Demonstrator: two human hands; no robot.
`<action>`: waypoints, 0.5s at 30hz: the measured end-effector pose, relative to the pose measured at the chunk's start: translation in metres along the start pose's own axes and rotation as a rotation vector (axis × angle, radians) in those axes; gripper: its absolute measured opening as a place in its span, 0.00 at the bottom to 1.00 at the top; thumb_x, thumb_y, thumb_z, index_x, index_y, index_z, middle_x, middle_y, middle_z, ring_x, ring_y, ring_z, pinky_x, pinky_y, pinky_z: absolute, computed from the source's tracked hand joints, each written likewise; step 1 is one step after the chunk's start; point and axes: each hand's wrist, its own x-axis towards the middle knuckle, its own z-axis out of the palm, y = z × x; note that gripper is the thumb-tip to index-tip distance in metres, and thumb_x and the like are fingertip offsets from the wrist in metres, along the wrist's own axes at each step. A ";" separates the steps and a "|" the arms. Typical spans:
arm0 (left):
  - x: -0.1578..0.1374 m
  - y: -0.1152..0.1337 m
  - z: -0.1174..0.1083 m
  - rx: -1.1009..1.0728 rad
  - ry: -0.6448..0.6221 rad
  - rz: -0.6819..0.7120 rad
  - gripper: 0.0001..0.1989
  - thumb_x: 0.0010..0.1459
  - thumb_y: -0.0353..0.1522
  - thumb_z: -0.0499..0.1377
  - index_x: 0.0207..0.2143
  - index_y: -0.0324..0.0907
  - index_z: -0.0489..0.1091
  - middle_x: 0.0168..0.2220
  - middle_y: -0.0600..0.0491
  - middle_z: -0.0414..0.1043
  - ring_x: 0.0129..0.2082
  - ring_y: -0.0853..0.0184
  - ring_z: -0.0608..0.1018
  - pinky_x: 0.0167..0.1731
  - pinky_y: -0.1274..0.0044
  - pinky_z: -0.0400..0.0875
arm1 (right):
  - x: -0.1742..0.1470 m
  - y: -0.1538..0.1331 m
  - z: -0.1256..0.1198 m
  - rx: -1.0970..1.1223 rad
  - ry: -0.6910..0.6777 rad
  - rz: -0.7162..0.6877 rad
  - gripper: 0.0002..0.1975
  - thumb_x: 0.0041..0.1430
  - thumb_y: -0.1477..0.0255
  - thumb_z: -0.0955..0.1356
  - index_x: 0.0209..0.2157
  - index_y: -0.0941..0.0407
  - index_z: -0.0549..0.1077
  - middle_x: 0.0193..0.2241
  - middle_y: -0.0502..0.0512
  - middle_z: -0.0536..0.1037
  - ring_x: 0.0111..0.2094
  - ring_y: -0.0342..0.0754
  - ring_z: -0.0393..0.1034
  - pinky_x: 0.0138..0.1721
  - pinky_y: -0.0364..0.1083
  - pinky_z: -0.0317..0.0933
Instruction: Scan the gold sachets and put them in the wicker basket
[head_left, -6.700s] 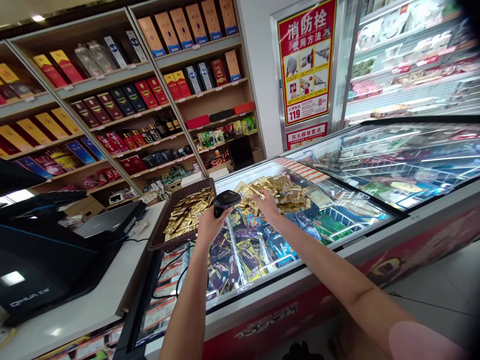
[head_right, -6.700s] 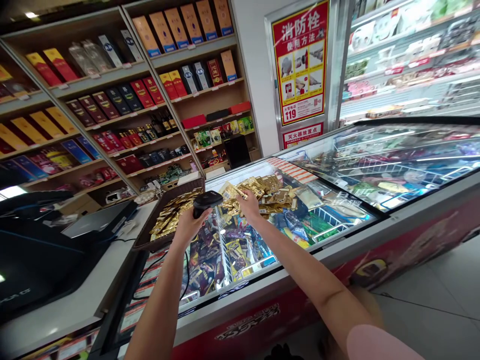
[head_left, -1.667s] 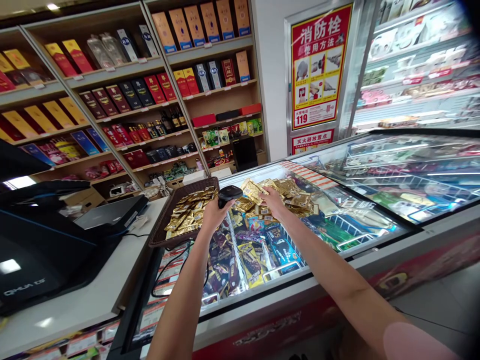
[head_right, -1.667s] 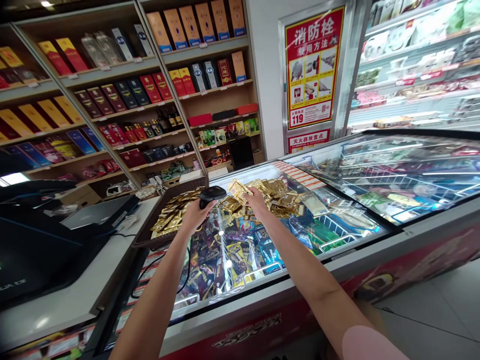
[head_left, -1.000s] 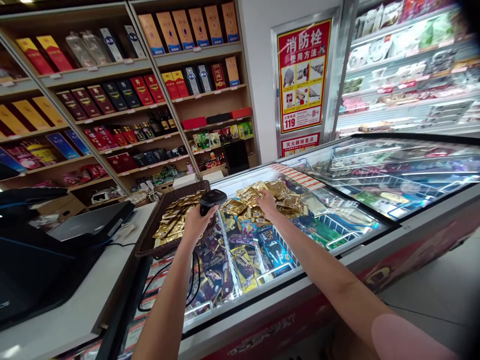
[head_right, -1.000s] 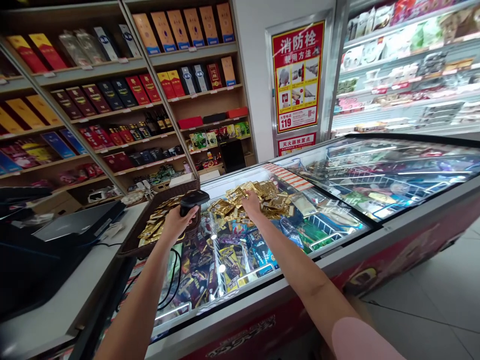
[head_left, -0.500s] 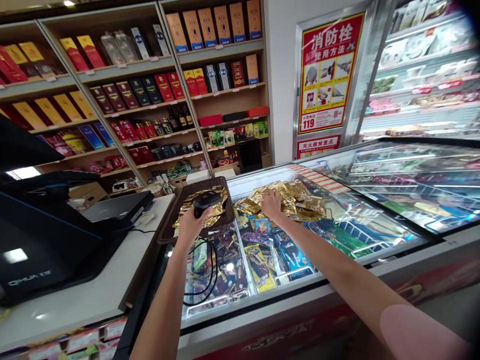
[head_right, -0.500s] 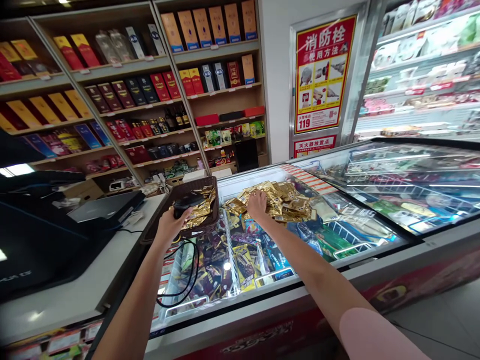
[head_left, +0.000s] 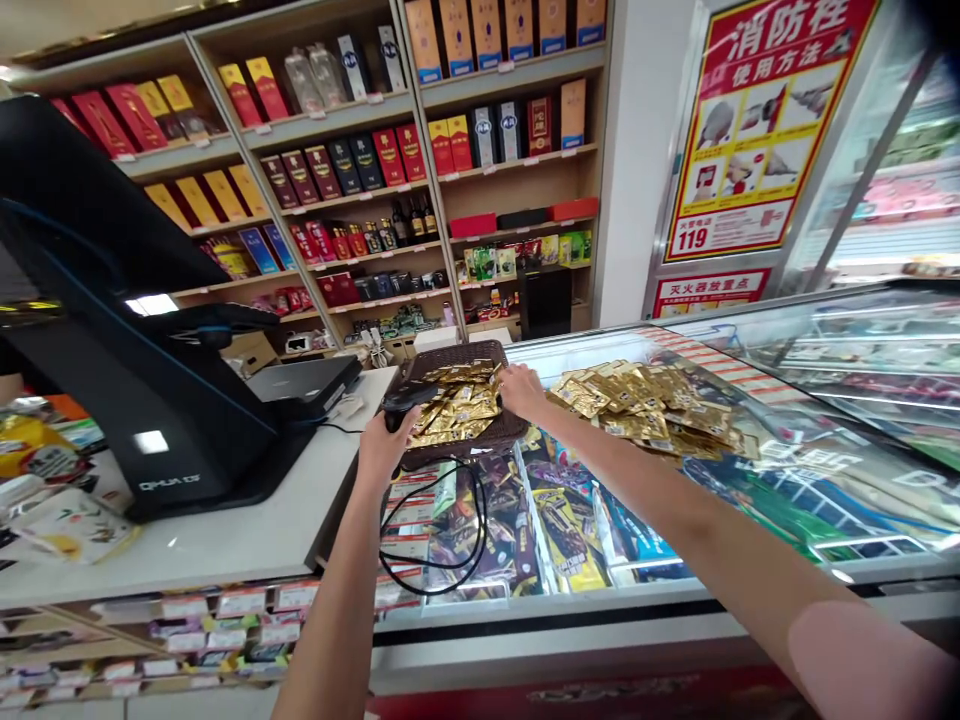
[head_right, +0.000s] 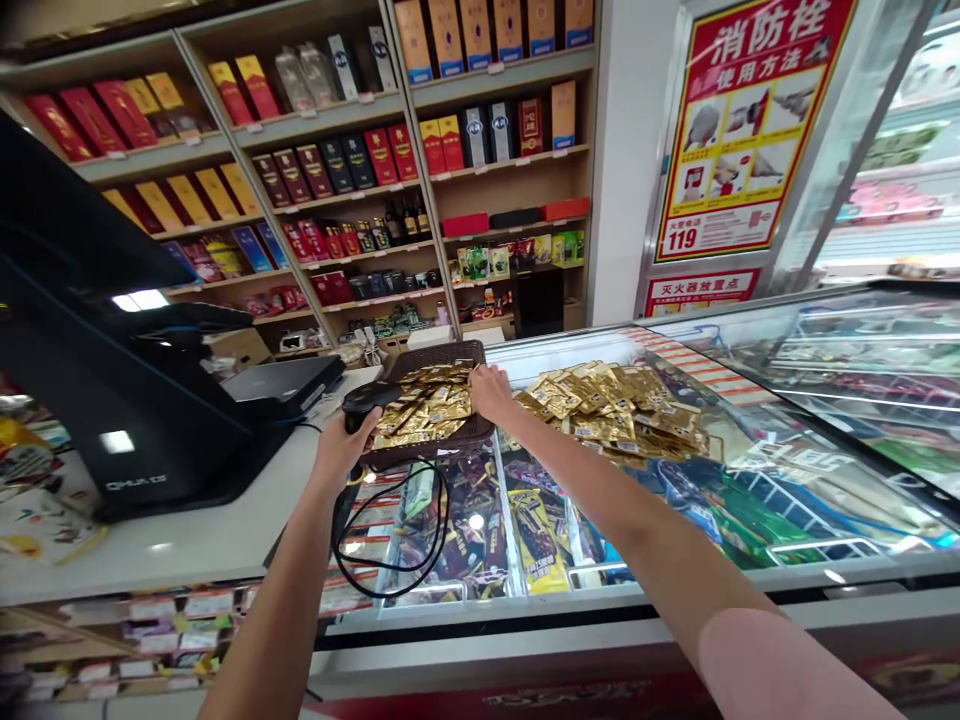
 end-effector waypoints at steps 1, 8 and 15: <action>0.000 -0.004 -0.005 -0.006 -0.002 -0.008 0.27 0.46 0.55 0.60 0.31 0.39 0.73 0.27 0.47 0.77 0.24 0.63 0.77 0.24 0.76 0.69 | 0.009 -0.011 0.005 0.013 -0.090 -0.064 0.14 0.62 0.74 0.63 0.48 0.58 0.73 0.50 0.66 0.72 0.52 0.59 0.61 0.52 0.54 0.53; -0.004 -0.028 -0.030 -0.018 0.011 -0.070 0.28 0.46 0.56 0.60 0.33 0.40 0.73 0.28 0.48 0.78 0.25 0.62 0.78 0.27 0.75 0.71 | 0.042 -0.048 0.032 0.035 -0.344 -0.065 0.22 0.44 0.69 0.77 0.43 0.59 0.76 0.48 0.67 0.75 0.54 0.63 0.64 0.52 0.53 0.58; -0.006 -0.021 -0.018 0.045 0.076 -0.014 0.26 0.47 0.54 0.59 0.32 0.40 0.74 0.26 0.48 0.78 0.25 0.61 0.78 0.27 0.74 0.69 | 0.021 -0.035 0.011 0.127 -0.272 -0.008 0.18 0.54 0.68 0.73 0.46 0.59 0.74 0.48 0.63 0.75 0.47 0.56 0.71 0.43 0.45 0.63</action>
